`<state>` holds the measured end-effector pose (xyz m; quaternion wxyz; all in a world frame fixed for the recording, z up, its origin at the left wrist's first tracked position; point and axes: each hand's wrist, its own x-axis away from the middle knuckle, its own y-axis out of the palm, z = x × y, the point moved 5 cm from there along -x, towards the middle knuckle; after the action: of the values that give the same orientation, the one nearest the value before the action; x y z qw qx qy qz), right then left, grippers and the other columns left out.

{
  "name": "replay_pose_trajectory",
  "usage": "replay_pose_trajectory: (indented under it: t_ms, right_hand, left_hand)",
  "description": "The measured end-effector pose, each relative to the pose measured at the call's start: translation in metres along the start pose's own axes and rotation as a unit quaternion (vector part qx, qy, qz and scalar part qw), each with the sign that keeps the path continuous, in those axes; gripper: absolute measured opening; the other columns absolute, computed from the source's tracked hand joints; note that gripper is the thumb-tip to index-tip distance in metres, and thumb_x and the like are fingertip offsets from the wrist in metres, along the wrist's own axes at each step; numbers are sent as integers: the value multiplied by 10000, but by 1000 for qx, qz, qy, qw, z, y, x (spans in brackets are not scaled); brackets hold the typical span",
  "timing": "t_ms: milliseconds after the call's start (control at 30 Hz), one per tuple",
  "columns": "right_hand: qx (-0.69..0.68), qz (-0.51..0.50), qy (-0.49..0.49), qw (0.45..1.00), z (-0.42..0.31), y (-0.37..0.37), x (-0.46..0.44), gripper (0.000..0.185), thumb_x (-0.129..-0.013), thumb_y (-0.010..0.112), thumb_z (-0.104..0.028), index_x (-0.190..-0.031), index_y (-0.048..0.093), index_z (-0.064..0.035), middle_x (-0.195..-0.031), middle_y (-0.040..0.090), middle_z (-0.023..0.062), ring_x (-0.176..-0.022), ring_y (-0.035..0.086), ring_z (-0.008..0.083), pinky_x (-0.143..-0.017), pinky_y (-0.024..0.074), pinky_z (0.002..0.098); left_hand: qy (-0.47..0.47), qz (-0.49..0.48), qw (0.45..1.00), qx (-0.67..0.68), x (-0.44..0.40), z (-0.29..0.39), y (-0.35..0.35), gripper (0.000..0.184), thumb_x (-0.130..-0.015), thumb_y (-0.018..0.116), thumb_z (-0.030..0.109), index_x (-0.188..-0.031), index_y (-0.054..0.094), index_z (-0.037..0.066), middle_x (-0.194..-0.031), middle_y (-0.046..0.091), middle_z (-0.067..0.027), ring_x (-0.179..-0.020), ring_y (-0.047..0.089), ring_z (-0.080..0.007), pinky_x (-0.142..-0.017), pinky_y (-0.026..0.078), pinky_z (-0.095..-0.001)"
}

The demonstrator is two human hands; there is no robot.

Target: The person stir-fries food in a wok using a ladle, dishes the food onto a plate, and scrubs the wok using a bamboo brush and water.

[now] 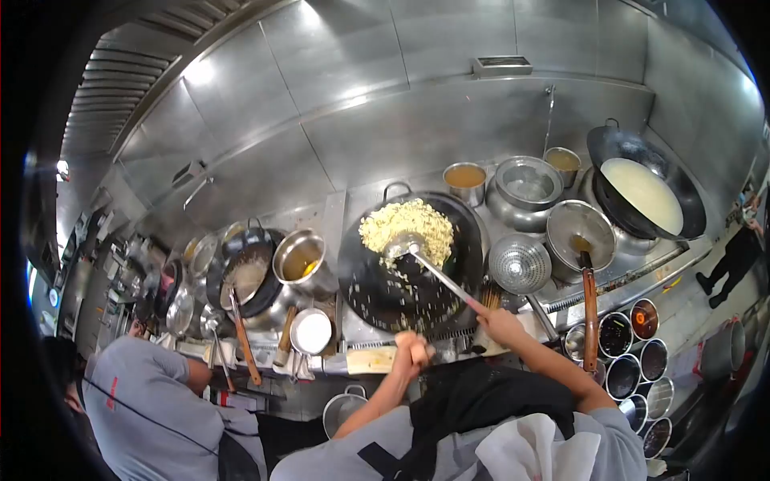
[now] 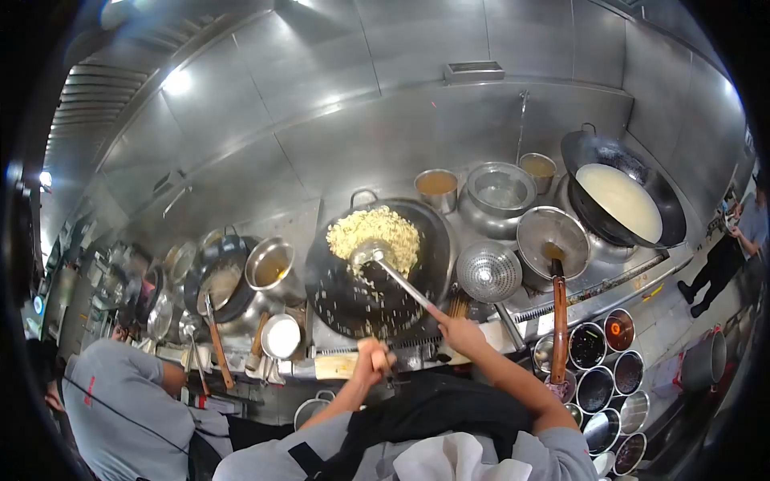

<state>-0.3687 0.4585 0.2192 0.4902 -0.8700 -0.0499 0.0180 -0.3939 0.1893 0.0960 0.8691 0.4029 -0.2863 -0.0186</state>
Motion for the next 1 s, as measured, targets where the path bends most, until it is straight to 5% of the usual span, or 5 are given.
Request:
replay_pose_trajectory:
  t_ms: [500, 700, 800, 900, 1000]
  right_hand:
    - [9, -186, 42, 982, -16, -77, 65, 613, -962, 610, -244, -1541, 423, -320, -935, 712, 201, -871, 698, 384, -818, 534, 452]
    - [-43, 35, -26, 998, -8, 14, -20, 617, -954, 640, -230, -1528, 431, -323, -779, 637, 281, -742, 642, 474, -683, 514, 503]
    - [-125, 0, -63, 990, -14, -23, 7, 620, -957, 641, -209, -1539, 435, -263, -700, 575, 207, -609, 600, 288, -639, 501, 390]
    - [-156, -111, 25, 981, 4, -64, 52, 606, -956, 643, -172, -1529, 459, -246, -1144, 626, 233, -995, 659, 234, -863, 505, 342]
    - [-95, -158, 66, 981, 35, -99, 71, 605, -938, 661, -155, -1512, 484, -230, -1250, 674, 241, -1111, 706, 293, -941, 512, 355]
  left_hand:
    - [-48, -111, 990, 66, -75, 63, 26, 92, -909, 606, 137, -826, 568, 129, -792, 613, -34, -621, 574, -219, -612, 550, -441]
    - [-12, -8, 1000, -26, -5, 3, -8, 128, -884, 663, 189, -938, 554, 148, -785, 601, -62, -590, 630, -311, -325, 474, -361]
    - [-11, -14, 1000, 0, -22, 10, -9, 104, -894, 631, 159, -964, 563, 122, -801, 619, -76, -591, 627, -262, -512, 581, -428]
    - [-11, -194, 975, 112, -89, 42, 6, 105, -943, 607, 205, -930, 560, 111, -768, 604, -66, -599, 616, -241, -558, 589, -475]
    - [-1, -7, 998, 55, -107, 64, 29, 118, -924, 596, 182, -874, 551, 85, -682, 569, -99, -505, 577, -254, -523, 572, -448]
